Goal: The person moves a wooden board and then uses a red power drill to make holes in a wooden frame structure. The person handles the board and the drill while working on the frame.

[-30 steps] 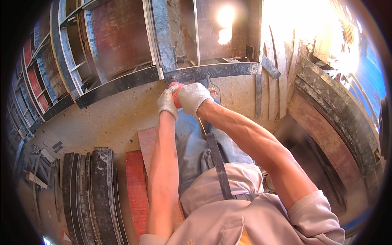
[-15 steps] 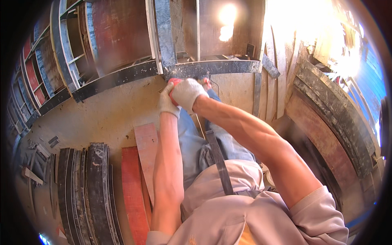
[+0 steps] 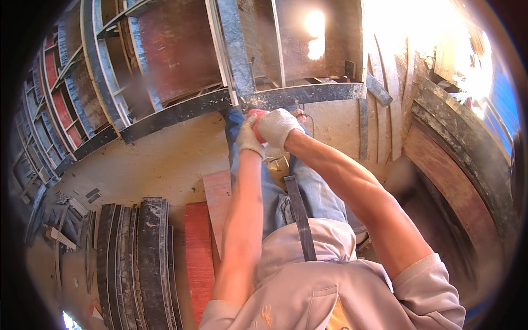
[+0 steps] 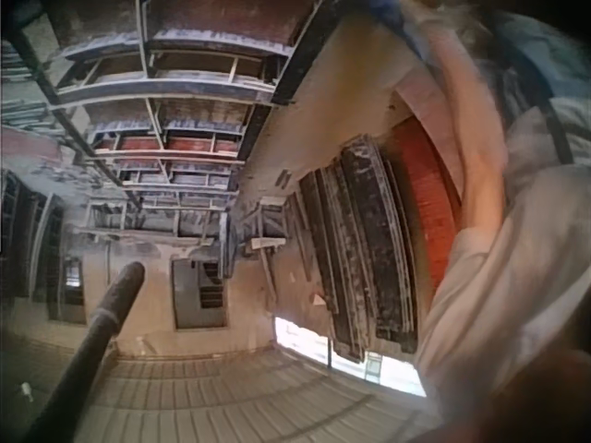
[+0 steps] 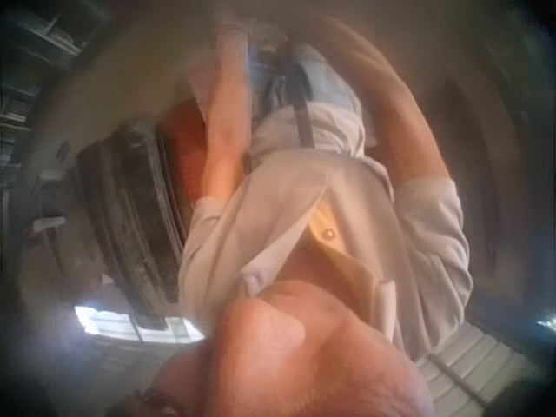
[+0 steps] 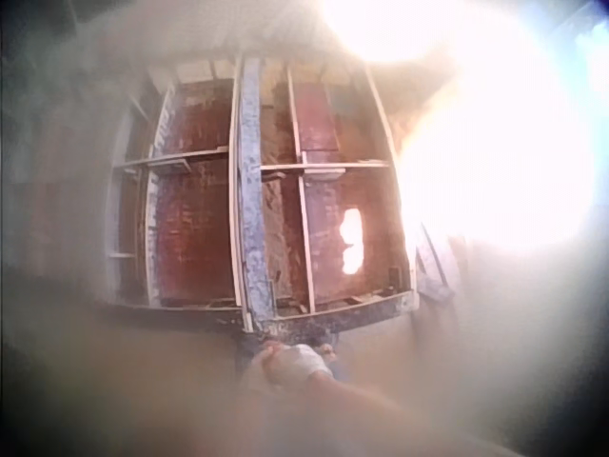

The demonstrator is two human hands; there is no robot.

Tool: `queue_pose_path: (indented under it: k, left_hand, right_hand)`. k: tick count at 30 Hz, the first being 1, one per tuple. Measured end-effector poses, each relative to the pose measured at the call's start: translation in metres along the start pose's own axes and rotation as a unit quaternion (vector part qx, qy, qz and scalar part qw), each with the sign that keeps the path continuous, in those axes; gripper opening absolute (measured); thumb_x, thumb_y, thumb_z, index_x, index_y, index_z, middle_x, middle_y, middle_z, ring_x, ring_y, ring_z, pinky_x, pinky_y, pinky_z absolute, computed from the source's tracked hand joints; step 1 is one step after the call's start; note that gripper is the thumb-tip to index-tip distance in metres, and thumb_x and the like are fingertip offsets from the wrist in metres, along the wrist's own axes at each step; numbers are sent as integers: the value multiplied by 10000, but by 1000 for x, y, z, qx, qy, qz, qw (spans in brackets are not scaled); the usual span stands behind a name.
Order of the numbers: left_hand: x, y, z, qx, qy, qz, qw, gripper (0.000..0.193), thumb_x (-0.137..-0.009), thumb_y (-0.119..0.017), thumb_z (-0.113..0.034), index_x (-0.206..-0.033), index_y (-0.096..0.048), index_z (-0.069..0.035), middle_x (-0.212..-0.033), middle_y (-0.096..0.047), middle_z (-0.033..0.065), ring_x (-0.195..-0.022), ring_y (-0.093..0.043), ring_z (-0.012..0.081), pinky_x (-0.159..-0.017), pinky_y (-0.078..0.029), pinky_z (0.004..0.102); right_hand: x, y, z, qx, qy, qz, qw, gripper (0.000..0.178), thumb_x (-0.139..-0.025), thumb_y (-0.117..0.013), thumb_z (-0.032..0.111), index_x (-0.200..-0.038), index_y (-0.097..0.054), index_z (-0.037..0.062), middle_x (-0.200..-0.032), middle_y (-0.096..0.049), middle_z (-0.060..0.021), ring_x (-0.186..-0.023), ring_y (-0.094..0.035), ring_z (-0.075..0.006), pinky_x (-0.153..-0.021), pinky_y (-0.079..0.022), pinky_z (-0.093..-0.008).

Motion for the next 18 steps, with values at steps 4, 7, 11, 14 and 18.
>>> queue_pose_path:
  k: [4, 7, 11, 14, 18]
  left_hand:
    - [-18, -4, 23, 33, -37, 32, 998, 320, -953, -657, -275, -1205, -657, -79, -1115, -734, 111, -1007, -715, 306, -904, -578, 470]
    - [-34, -4, 19, 32, -27, 5, 999, 277, -960, -649, -280, -1168, -664, -98, -1082, -735, 104, -977, -718, 294, -889, -584, 464]
    - [-7, -11, -15, -78, 31, -31, 996, 267, -951, -656, -279, -1147, -679, -99, -1082, -747, 102, -947, -723, 287, -884, -585, 465]
    - [-1, -17, -47, -127, 63, 74, 987, 237, -958, -635, -289, -1086, -706, -103, -1033, -763, 100, -951, -730, 270, -888, -587, 457]
    - [-28, -32, -56, -166, 25, -1, 986, 226, -953, -640, -292, -1051, -729, -110, -1011, -769, 88, -951, -733, 263, -867, -592, 445]
  right_hand:
    - [5, -11, -22, 94, 26, 27, 995, 170, -853, -674, 198, -961, -776, 114, -947, -786, -87, -872, -769, -287, -735, -592, -418]
    - [5, 9, -22, 81, 27, 65, 994, 176, -844, -689, 196, -973, -776, 115, -963, -785, -96, -889, -768, -284, -750, -593, -415]
    - [4, 3, 1, 20, -12, 21, 1000, 176, -840, -703, 192, -980, -776, 113, -979, -782, -107, -911, -766, -282, -766, -596, -409]
    - [-3, 8, 11, 10, -38, -19, 999, 203, -856, -690, 210, -1003, -779, 101, -1016, -781, -123, -945, -762, -288, -790, -597, -403]
    - [-4, 36, 1, -9, -47, -33, 998, 233, -871, -666, 232, -1021, -781, 95, -1037, -781, -133, -956, -763, -297, -784, -599, -411]
Point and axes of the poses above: each hand's wrist, its own x-axis away from the middle knuckle, its own y-axis out of the back of the hand, z = x × y, the point moved 1 cm from there along -x, towards the middle knuckle
